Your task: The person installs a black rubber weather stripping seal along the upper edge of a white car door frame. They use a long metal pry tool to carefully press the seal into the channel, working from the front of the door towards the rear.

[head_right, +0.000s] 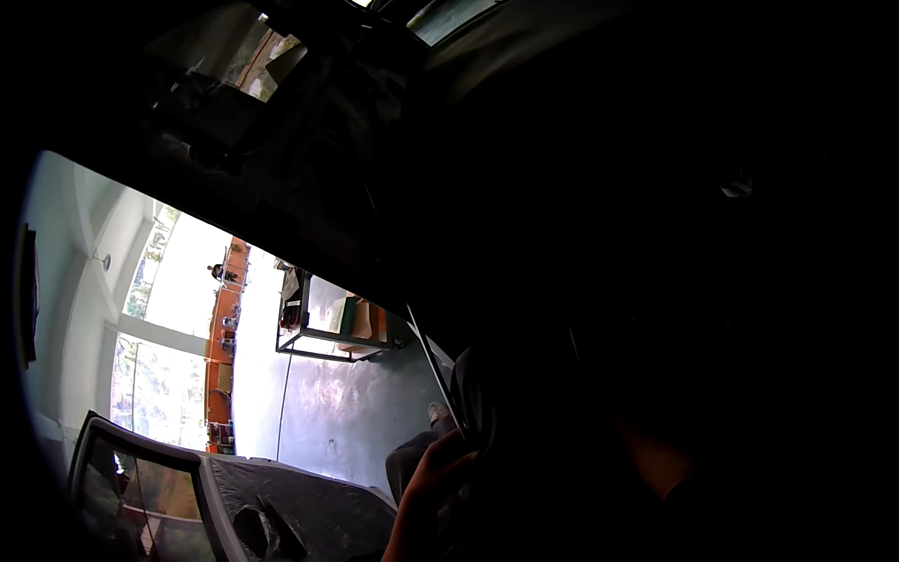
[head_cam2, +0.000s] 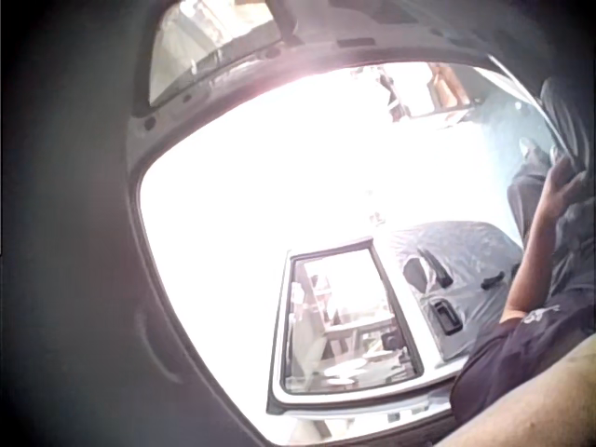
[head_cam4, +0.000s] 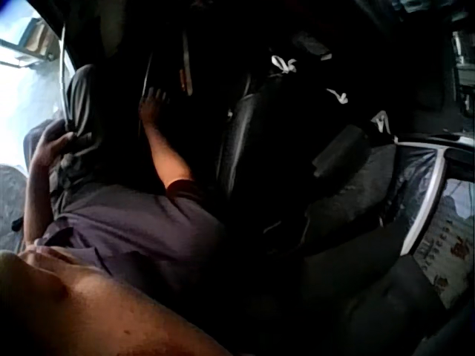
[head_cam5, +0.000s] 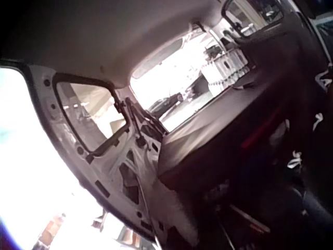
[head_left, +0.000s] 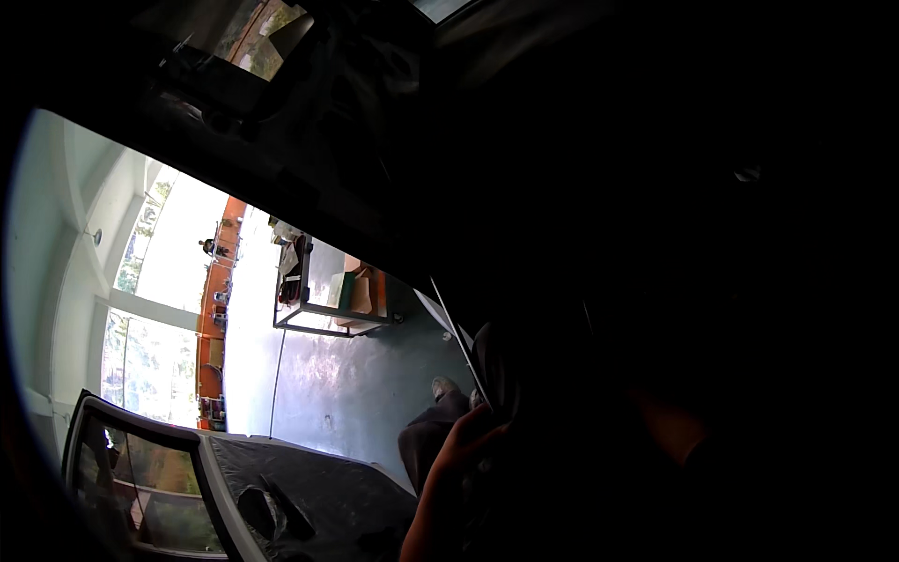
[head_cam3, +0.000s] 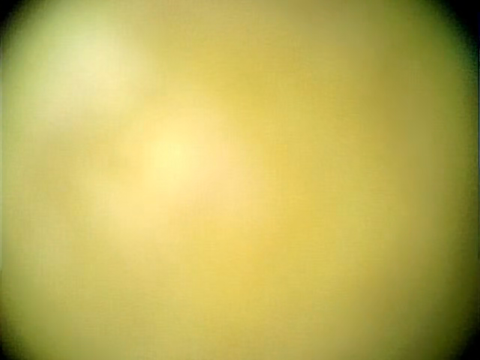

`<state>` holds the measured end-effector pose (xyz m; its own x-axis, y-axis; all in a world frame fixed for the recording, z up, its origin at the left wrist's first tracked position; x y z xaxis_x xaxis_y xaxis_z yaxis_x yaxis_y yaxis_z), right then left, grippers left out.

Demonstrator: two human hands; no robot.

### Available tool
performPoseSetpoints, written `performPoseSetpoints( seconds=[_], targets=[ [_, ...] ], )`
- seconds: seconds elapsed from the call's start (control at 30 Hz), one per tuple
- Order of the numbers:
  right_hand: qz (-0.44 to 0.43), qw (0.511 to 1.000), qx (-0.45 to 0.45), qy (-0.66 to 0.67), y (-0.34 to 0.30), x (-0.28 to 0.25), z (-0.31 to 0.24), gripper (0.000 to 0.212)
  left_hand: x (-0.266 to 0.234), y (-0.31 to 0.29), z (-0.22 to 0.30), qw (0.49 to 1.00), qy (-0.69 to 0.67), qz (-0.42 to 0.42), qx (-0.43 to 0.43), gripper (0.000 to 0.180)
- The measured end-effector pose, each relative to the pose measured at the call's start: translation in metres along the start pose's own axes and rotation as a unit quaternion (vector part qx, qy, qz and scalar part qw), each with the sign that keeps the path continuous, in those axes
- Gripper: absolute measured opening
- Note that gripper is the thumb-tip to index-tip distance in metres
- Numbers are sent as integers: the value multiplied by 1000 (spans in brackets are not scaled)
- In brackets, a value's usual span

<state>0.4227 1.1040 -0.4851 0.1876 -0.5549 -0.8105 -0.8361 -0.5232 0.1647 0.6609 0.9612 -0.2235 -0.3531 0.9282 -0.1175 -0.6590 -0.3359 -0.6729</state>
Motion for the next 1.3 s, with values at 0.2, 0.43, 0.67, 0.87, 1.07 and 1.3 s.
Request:
performPoseSetpoints(
  seconds=[0.2,0.43,0.67,0.87,1.07,1.3],
  targets=[
    [-166,985,18,-51,18,-15,-11,29,19,3,-8,999,40,-6,-15,50],
    [-215,972,82,41,26,-7,2,30,30,-1,4,997,73,0,-37,47],
    [-209,971,80,83,22,-32,16,36,33,26,-10,994,-15,-95,-53,47],
    [-177,971,60,149,40,-97,7,43,37,73,-28,961,185,-149,-139,58],
    [-178,937,-32,300,104,-159,-60,52,49,90,-18,973,151,-120,-128,31],
    [-338,774,-85,529,171,-133,-212,63,63,103,-30,946,261,-153,-115,41]
  ],
)
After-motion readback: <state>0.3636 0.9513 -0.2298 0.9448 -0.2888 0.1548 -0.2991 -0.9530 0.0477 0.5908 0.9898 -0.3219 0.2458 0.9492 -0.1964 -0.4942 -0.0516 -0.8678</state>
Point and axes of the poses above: each hand's wrist, its own y-axis towards the middle knuckle, its own x-axis out of the palm, z = x × y, the point moved 9 cm from there along y, towards the middle knuckle, and after that the axes turned 8 degrees about -x, right-handed, at the moved point
